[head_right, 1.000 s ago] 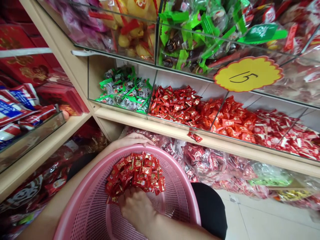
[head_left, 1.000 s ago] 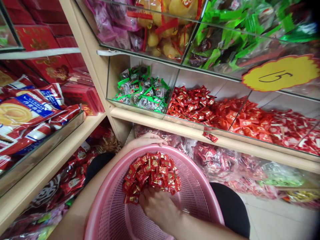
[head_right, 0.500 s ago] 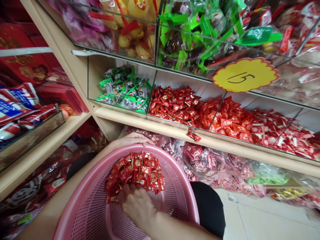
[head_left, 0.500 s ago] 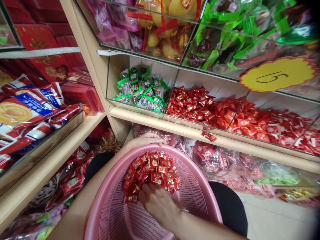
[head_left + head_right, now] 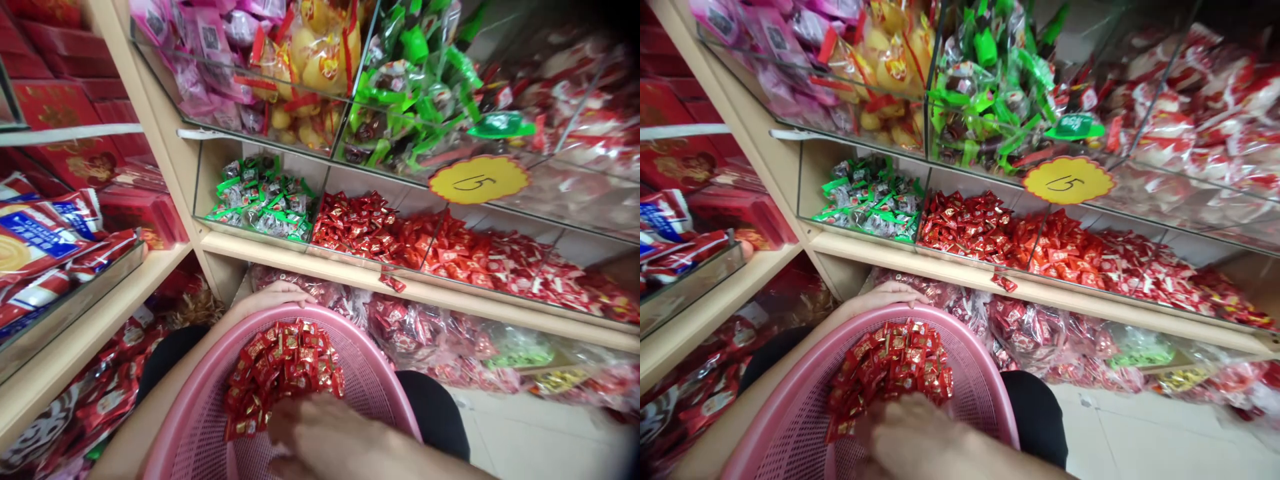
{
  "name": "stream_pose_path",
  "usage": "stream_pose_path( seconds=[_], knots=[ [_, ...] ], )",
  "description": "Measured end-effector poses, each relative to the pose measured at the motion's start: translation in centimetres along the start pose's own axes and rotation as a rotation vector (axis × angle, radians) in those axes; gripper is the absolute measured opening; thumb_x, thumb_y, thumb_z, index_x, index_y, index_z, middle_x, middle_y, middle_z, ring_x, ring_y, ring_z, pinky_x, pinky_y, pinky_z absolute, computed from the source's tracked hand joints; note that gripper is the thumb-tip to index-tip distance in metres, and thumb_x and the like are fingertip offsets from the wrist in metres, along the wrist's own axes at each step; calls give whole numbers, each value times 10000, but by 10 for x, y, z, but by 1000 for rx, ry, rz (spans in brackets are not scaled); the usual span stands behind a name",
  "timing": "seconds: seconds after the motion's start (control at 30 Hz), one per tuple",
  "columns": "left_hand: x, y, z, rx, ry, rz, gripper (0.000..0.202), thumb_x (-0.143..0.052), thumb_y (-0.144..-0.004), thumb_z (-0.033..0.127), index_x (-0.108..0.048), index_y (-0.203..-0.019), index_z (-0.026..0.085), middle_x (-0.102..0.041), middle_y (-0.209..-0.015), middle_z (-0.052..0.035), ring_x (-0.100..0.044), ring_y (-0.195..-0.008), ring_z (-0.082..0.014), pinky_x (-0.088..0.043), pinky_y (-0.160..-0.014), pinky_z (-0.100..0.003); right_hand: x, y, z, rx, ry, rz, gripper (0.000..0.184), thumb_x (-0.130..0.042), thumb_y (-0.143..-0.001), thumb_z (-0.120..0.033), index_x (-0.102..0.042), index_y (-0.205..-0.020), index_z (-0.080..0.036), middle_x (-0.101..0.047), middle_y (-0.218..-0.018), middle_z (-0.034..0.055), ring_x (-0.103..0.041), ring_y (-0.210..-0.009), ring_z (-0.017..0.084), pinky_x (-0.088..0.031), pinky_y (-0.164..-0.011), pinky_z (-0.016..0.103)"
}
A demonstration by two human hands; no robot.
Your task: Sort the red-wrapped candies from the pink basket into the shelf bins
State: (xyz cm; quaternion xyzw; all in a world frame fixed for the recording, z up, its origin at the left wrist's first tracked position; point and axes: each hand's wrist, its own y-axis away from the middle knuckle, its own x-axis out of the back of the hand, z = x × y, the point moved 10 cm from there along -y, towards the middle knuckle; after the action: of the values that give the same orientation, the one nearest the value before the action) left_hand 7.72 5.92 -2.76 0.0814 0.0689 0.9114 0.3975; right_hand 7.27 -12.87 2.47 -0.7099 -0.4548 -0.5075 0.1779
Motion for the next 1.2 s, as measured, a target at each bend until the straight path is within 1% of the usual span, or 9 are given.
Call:
stream_pose_path(
  seconds=[0.1, 0.2, 0.27, 0.33, 0.43, 0.53, 0.87, 1.07, 1.2],
  knots=[
    [-2, 0, 3, -37, 16, -2, 332, -602, -818, 398, -721, -989, 139, -680, -1064, -49, -595, -973, -203, -426, -847, -253, 91, 19, 34, -108, -104, 326, 141, -488, -894, -257, -609, -853, -198, -651, -808, 10, -584, -668, 124, -429, -598, 254],
    [-3, 1, 5, -48, 28, 16, 370, -594, -824, 392, -697, -1071, 136, -683, -1058, -58, -596, -1001, -217, -422, -888, -271, 178, 46, 87, -209, -75, 671, 119, -466, -898, -262, -565, -893, -196, -618, -787, 11, -542, -659, 117, -407, -632, 262],
    [-5, 2, 5, -45, 6, 8, 348, -584, -830, 401, -709, -1029, 144, -667, -1105, -73, -588, -1039, -210, -410, -919, -277, 213, 56, 129, -285, 20, 762, 83, -489, -858, -225, -540, -913, -190, -611, -821, 17, -525, -676, 120, -390, -640, 262],
    [-5, 1, 3, -38, 9, 2, 320, -586, -825, 414, -718, -938, 146, -663, -1112, -81, -596, -1020, -201, -425, -886, -272, 232, 56, 170, -349, 152, 759, 118, -532, -786, -169, -538, -903, -180, -599, -838, 29, -524, -743, 143, -382, -672, 263],
    [-1, 0, -2, -9, 44, 10, 302, -607, -804, 427, -694, -796, 137, -670, -1090, -79, -621, -889, -173, -446, -757, -243, 231, 46, 226, -519, 294, 592, 164, -547, -742, -114, -547, -897, -168, -584, -801, 42, -505, -755, 161, -366, -664, 257],
    [0, -2, -5, -9, 56, -5, 274, -625, -793, 400, -670, -746, 134, -658, -1131, -69, -617, -877, -156, -438, -749, -225, 223, 39, 250, -601, 359, 485, 175, -553, -728, -83, -554, -884, -162, -582, -791, 54, -497, -741, 162, -350, -641, 250],
    [-3, 2, 0, 8, 69, 23, 306, -626, -784, 421, -674, -799, 119, -672, -1064, -94, -614, -969, -212, -448, -831, -275, 220, 38, 248, -586, 393, 455, 144, -594, -754, -174, -556, -893, -191, -620, -825, 72, -545, -764, 219, -390, -669, 307],
    [-3, 2, 0, 25, 90, 20, 283, -631, -779, 405, -694, -803, 130, -657, -1133, -73, -618, -885, -172, -433, -734, -236, 221, 39, 246, -559, 348, 509, 150, -574, -697, -114, -551, -815, -204, -613, -771, 64, -541, -706, 213, -393, -619, 315],
    [-2, 2, -1, 45, 47, 24, 326, -629, -780, 406, -725, -923, 130, -689, -1026, -72, -597, -782, -133, -405, -682, -218, 229, 52, 244, -539, 285, 563, 148, -590, -677, -119, -514, -778, -194, -583, -727, 34, -503, -636, 163, -388, -601, 289]
  ],
)
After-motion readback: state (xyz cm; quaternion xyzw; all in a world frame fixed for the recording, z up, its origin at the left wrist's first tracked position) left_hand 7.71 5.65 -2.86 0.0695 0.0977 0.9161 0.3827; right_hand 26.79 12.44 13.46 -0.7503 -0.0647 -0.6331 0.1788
